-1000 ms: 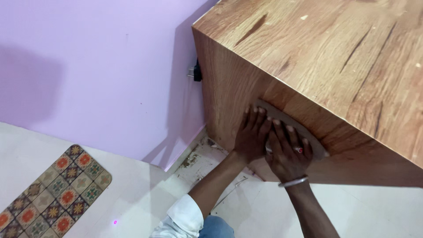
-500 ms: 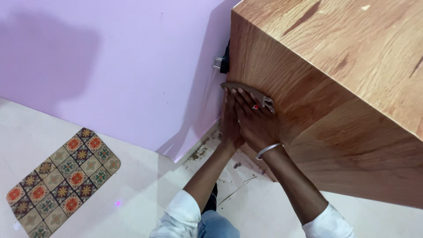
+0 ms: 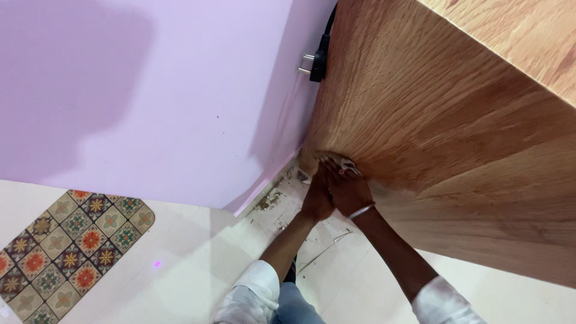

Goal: The person sands various surfaces of a wooden desk and a storage unit using a piece of sandpaper, moving the paper back and forth across the top and sides.

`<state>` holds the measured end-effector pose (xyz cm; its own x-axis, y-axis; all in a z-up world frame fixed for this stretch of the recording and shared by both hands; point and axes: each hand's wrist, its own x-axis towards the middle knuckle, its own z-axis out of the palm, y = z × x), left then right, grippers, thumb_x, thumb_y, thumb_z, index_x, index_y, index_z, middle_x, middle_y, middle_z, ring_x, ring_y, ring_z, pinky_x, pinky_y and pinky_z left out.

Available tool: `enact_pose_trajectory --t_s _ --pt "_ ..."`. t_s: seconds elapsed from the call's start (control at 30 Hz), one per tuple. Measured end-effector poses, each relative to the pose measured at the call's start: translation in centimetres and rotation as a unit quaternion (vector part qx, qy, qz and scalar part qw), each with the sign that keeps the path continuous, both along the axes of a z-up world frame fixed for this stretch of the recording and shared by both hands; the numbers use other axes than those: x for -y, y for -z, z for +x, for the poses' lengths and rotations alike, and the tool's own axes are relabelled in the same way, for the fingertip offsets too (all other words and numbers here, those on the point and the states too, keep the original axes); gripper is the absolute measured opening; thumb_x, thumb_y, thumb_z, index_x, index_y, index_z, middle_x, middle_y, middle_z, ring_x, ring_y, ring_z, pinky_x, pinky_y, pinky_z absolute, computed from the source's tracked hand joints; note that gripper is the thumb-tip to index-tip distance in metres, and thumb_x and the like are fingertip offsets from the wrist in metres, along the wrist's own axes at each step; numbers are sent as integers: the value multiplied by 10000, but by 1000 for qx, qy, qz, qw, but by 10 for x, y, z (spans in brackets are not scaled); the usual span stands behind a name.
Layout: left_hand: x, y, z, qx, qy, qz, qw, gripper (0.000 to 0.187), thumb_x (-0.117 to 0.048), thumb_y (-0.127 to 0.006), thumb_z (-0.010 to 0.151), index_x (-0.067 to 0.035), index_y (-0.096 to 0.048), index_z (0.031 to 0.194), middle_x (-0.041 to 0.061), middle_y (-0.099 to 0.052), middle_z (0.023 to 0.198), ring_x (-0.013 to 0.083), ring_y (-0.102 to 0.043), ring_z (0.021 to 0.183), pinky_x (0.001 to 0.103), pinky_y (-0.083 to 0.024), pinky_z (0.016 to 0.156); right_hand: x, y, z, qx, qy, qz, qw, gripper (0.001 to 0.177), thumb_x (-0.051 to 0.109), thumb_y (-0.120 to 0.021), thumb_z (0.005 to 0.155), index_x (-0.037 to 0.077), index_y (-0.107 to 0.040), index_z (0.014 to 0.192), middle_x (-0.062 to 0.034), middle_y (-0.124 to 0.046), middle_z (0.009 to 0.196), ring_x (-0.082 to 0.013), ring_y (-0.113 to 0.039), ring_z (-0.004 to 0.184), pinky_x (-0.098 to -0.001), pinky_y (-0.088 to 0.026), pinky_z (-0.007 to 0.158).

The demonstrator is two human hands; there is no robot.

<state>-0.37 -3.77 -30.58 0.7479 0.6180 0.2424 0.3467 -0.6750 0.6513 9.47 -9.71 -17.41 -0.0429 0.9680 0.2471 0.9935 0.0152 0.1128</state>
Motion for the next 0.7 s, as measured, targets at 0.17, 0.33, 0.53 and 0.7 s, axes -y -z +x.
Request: enact_pose_trajectory --t_s 0.17,0.33,0.53,0.7 --pt "60 -58 15 -105 92 55 989 998 -278 -666 877 146 -129 1602 377 -84 1680 503 -20 1598 543 -45 1309 95 -40 9 -4 74 25 997 500 203 -586 870 79 -668 1347 -29 -606 1488 -149 -613 1282 -365 -459 1051" --pt "81 -116 45 10 110 82 990 975 -329 -693 849 159 -227 1552 427 -148 1635 543 -69 1572 603 -38 1298 142 -67 18 38 178 101 978 433 276 -540 941 162 -688 1331 37 -606 1508 -140 -558 1380 -383 -384 1143" --pt "73 -121 24 -31 160 119 980 958 -332 -735 797 116 -303 1526 414 -269 1585 546 -200 1526 586 -98 1277 152 -11 24 34 170 149 973 469 320 -462 1011 168 -689 1392 55 -596 1529 -131 -433 1464 -355 -197 1249" --pt "92 -112 20 7 213 159 964 875 -324 -733 890 48 -339 1578 337 -344 1606 486 -270 1550 569 -152 1313 188 36 15 -15 235 181 955 482 277 -428 1015 128 -677 1400 -35 -596 1527 -215 -324 1528 -457 -127 1249"
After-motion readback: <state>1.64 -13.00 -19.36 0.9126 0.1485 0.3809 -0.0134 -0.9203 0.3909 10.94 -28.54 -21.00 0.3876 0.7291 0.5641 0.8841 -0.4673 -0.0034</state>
